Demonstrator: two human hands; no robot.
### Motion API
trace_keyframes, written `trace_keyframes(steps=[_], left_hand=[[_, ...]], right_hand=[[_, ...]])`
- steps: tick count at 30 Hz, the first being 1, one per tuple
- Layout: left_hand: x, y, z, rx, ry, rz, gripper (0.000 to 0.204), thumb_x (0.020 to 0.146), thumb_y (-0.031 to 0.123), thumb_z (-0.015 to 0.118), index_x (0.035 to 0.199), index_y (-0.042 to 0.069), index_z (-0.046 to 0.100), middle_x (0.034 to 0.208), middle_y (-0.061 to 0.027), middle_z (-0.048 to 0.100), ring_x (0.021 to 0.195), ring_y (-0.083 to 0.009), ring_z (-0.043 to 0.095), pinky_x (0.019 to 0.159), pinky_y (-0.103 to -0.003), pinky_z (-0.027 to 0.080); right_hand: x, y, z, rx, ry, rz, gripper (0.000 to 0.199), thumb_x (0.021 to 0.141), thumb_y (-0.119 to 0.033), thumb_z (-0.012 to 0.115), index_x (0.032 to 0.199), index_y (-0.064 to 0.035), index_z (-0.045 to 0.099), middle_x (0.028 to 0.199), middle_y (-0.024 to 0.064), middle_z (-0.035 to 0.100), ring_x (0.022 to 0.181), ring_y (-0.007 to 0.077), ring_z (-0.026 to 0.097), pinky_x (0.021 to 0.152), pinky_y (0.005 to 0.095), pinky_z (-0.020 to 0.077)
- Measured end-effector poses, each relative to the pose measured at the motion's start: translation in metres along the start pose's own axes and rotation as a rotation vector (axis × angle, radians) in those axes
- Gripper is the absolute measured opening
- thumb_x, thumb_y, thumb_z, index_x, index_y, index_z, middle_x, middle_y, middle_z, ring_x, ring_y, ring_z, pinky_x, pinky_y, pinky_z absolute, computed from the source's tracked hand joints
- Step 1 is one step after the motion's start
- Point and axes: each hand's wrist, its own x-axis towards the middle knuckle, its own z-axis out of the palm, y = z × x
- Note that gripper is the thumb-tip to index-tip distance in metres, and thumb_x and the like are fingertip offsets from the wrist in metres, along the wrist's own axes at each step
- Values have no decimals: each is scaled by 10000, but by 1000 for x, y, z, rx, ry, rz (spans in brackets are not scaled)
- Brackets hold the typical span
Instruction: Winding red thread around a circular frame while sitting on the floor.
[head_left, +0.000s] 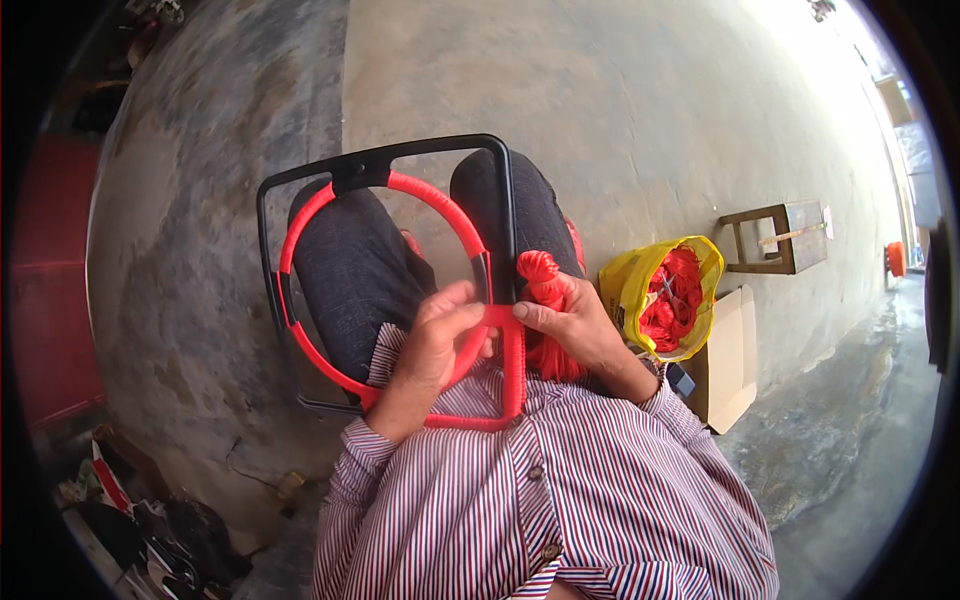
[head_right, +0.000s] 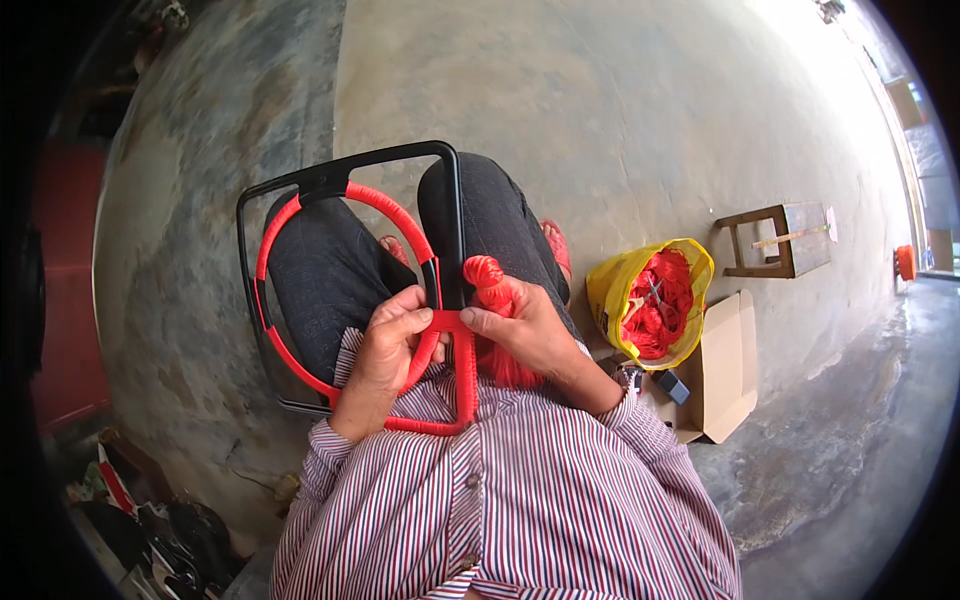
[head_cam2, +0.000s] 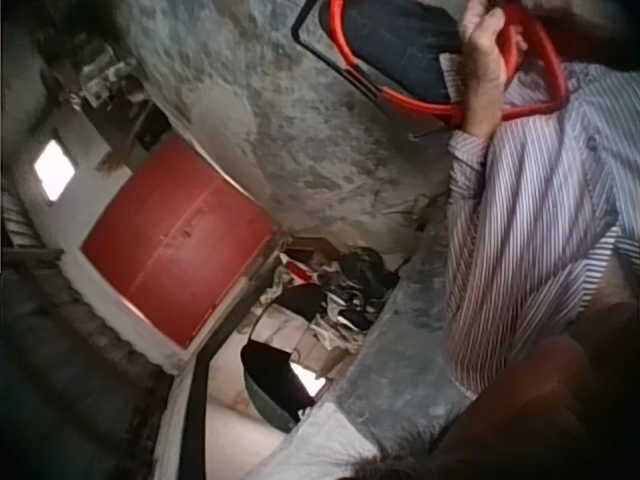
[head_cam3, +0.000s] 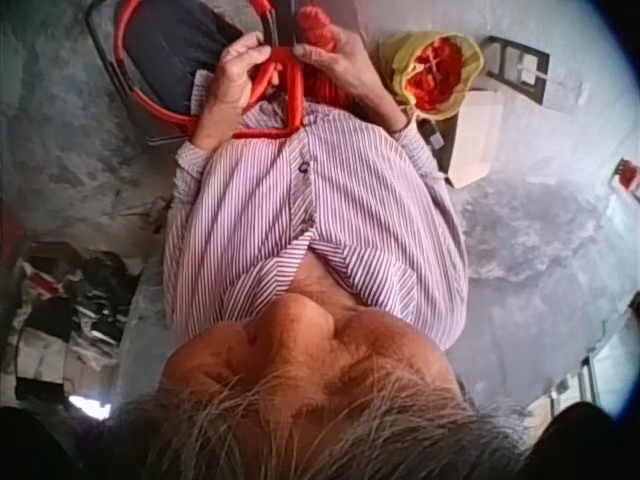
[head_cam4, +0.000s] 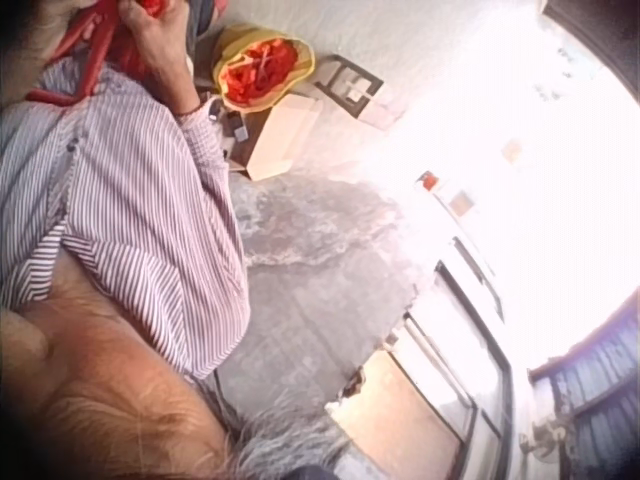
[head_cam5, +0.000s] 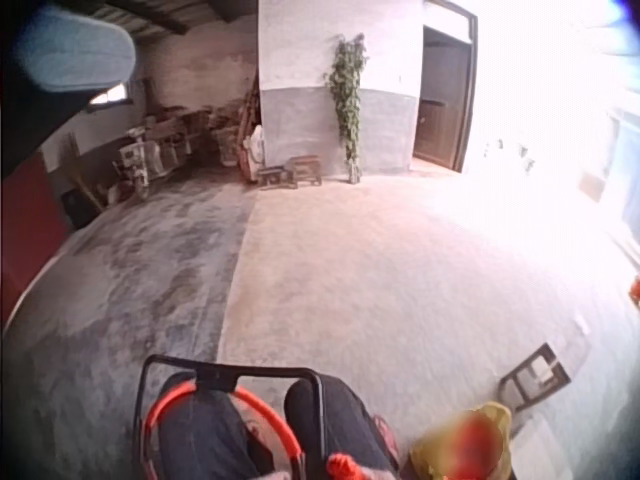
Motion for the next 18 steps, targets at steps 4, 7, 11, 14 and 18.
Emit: trace_keyframes(steps=[4, 7, 11, 14, 18], left_hand=[[-1, 0, -3, -9, -51, -67, 321, 810, 134, 435, 1032, -67, 549, 745, -148, 616, 550, -192, 578, 532, -267, 489], [-2, 2, -4, 20, -36, -92, 341, 770, 130, 417, 1016, -71, 544, 730, -153, 610, 533, -196, 571, 522, -275, 486], [-1, 2, -2, 63, -34, -109, 326, 765, 119, 411, 998, -64, 548, 711, -148, 602, 500, -188, 548, 496, -274, 470], [0, 4, 4, 130, -22, -103, 314, 758, 115, 405, 979, -53, 554, 685, -134, 587, 474, -179, 525, 469, -272, 449], [2, 2, 8, 185, 35, -77, 284, 710, 87, 408, 929, -46, 532, 653, -139, 569, 415, -187, 490, 419, -273, 454]], right_hand=[[-2, -5, -2, 31, -63, 28, 134, 847, -102, 693, 878, -40, 577, 792, -42, 574, 742, 53, 532, 702, 240, 464], [0, -3, -3, 119, -71, 68, 129, 840, -90, 695, 882, -45, 582, 790, -41, 576, 735, 62, 542, 697, 245, 468], [0, -2, -3, 111, -61, 91, 124, 848, -69, 678, 905, -39, 572, 815, -24, 590, 752, 72, 560, 715, 255, 478], [0, -1, -2, 190, -70, 103, 115, 864, -57, 658, 921, -34, 561, 812, -20, 587, 756, 71, 562, 720, 257, 484], [-2, 2, 8, 247, -36, 98, 123, 858, -86, 676, 867, -44, 561, 794, -23, 581, 729, 86, 577, 681, 255, 490]])
